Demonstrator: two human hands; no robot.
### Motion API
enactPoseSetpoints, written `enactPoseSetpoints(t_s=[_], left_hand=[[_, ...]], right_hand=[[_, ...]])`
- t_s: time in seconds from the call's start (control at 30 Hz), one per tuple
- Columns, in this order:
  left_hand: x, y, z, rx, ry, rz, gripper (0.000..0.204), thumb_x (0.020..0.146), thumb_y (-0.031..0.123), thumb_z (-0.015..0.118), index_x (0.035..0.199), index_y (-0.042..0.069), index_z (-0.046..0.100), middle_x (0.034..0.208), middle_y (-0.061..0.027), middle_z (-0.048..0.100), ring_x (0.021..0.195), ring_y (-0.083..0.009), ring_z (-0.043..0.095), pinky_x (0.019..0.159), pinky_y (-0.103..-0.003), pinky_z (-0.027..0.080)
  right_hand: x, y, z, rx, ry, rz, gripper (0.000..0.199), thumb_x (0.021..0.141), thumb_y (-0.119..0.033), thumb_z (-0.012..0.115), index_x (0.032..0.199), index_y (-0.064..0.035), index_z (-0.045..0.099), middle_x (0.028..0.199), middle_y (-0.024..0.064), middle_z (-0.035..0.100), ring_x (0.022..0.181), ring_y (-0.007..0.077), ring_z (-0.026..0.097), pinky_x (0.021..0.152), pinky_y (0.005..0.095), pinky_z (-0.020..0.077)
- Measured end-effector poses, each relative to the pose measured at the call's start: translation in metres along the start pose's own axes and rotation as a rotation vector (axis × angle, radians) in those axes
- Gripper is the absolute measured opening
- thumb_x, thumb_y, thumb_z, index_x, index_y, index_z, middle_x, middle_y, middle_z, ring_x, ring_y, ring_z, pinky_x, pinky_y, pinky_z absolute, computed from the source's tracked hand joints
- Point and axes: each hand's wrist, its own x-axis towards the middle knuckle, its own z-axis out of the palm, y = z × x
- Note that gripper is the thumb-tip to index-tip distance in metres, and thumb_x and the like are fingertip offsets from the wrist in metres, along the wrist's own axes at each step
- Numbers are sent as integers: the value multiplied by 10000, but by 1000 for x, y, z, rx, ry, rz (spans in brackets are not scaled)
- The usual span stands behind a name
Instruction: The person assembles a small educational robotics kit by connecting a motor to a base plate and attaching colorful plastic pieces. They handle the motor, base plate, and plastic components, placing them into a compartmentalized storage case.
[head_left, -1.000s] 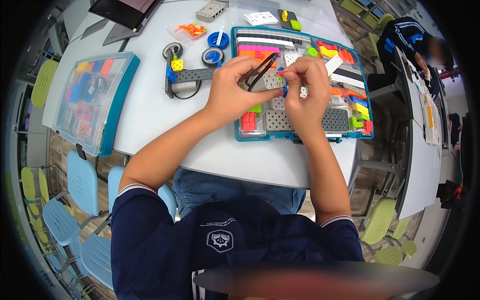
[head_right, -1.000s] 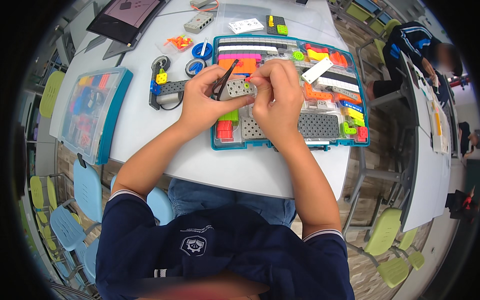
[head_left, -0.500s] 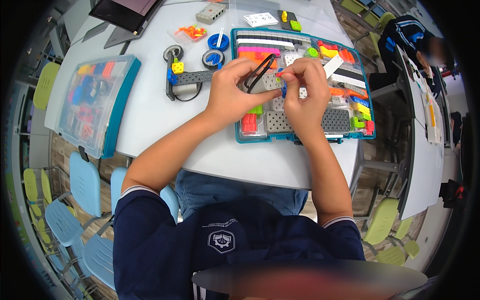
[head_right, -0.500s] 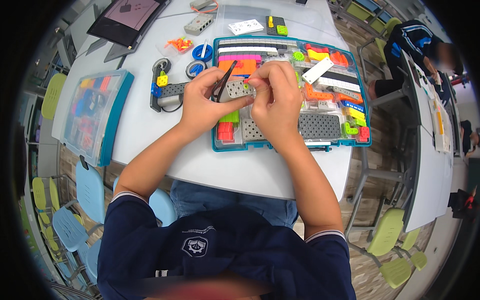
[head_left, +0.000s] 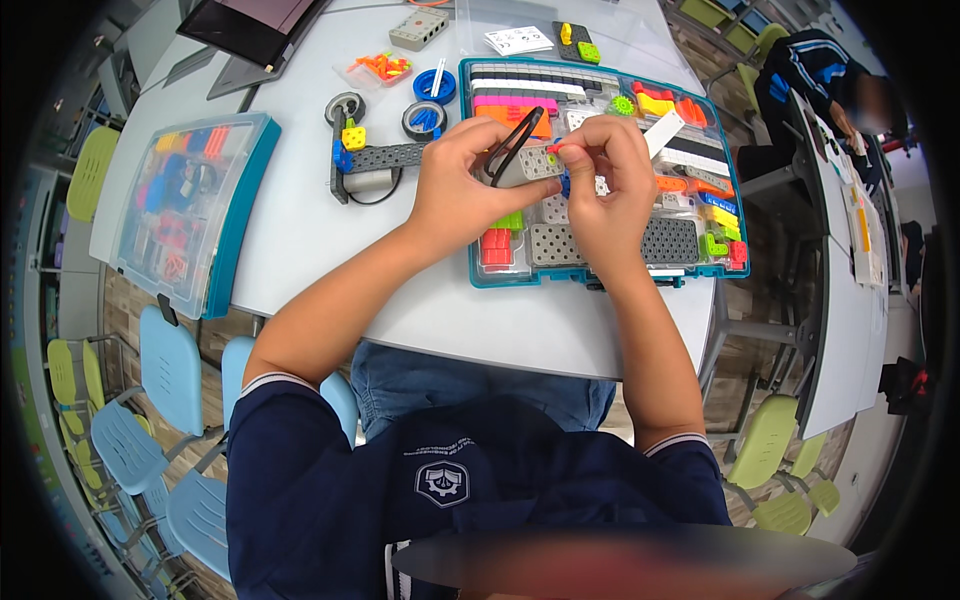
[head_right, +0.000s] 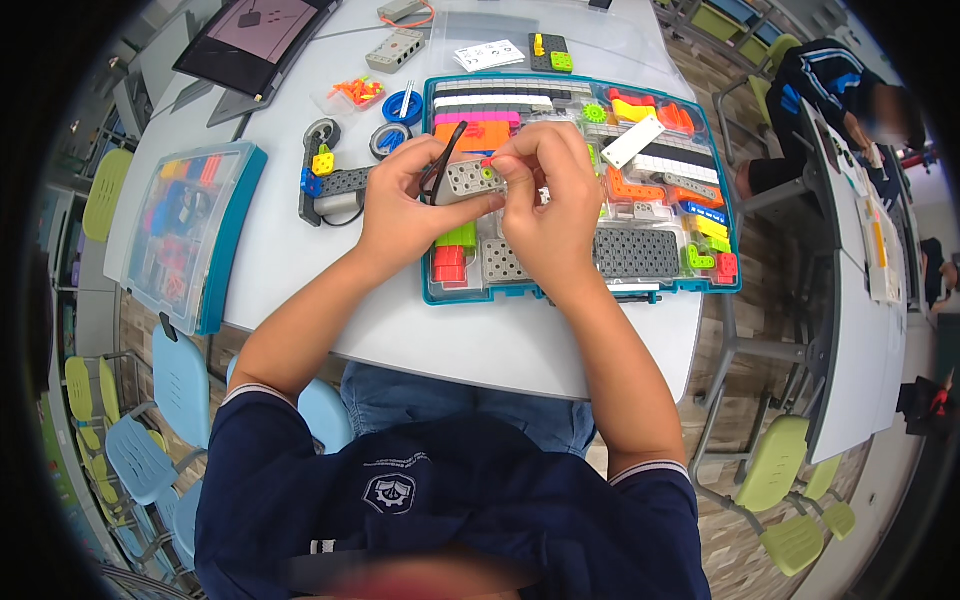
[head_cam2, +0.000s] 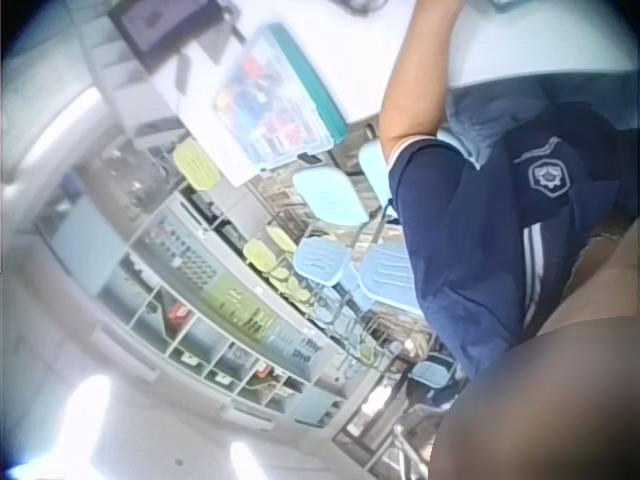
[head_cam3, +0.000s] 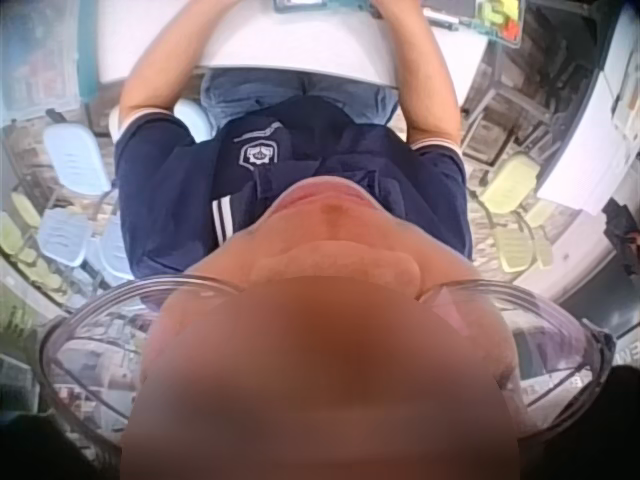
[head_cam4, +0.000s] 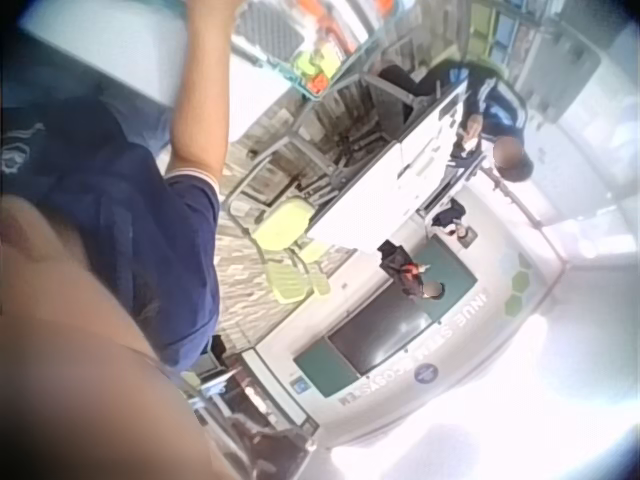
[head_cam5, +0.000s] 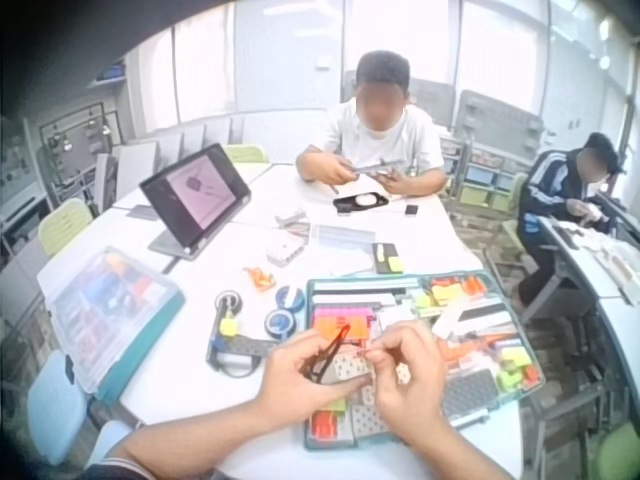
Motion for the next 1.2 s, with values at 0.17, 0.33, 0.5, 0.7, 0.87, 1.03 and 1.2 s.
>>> enactPoseSetpoints(t_s=[0.17, 0.33, 0.5, 0.7, 0.87, 1.03, 1.2], left_hand=[[-1, 4, 0, 25, -21, 20, 388, 651, 172, 916, 910, 4, 680, 803, -35, 589, 714, -113, 546, 614, -266, 471], [-1, 8, -3, 16, -51, -38, 363, 680, 101, 898, 956, -1, 685, 892, -26, 605, 815, -93, 573, 701, -249, 489], [4, 8, -4, -42, -64, -99, 369, 705, 87, 896, 987, -10, 678, 945, -16, 603, 889, -88, 592, 765, -244, 503], [3, 4, -4, 1, -64, -64, 387, 703, 73, 898, 1019, -4, 687, 985, -19, 596, 930, -93, 603, 824, -257, 527], [3, 2, -6, 103, -61, 46, 398, 691, 46, 898, 1032, 4, 695, 995, -23, 592, 955, -99, 606, 883, -277, 546], [3, 5, -6, 82, -33, -12, 401, 696, 44, 893, 1042, 6, 694, 997, -22, 579, 967, -104, 604, 876, -274, 537], [8, 5, -6, -5, 83, 32, 369, 693, 131, 901, 987, 29, 703, 876, -18, 589, 793, -92, 595, 688, -251, 520]], right_hand=[[0, 1, 0, 16, -19, 8, 96, 834, 69, 649, 839, -3, 587, 895, 79, 589, 710, 162, 604, 616, 280, 506], [-1, 0, 1, 73, -38, 58, 46, 890, 12, 644, 891, 4, 599, 917, 69, 583, 756, 142, 598, 657, 268, 516], [0, -3, -2, 468, -73, 387, 101, 951, -111, 663, 958, -21, 617, 901, 11, 587, 690, 81, 531, 638, 223, 474], [6, -4, -13, 537, -24, 479, 174, 980, -203, 657, 1023, -43, 605, 885, -1, 587, 679, 33, 459, 593, 184, 371], [7, -1, -13, 499, 46, 403, 157, 979, -179, 657, 1042, -46, 602, 902, -3, 592, 719, 57, 508, 658, 203, 436], [7, 3, -12, 387, 42, 291, 117, 963, -131, 667, 1007, -34, 619, 900, 10, 601, 747, 75, 551, 688, 220, 470], [7, 1, -10, 99, -30, 111, 82, 930, -86, 678, 931, -12, 642, 891, 44, 609, 730, 88, 572, 629, 228, 472]])
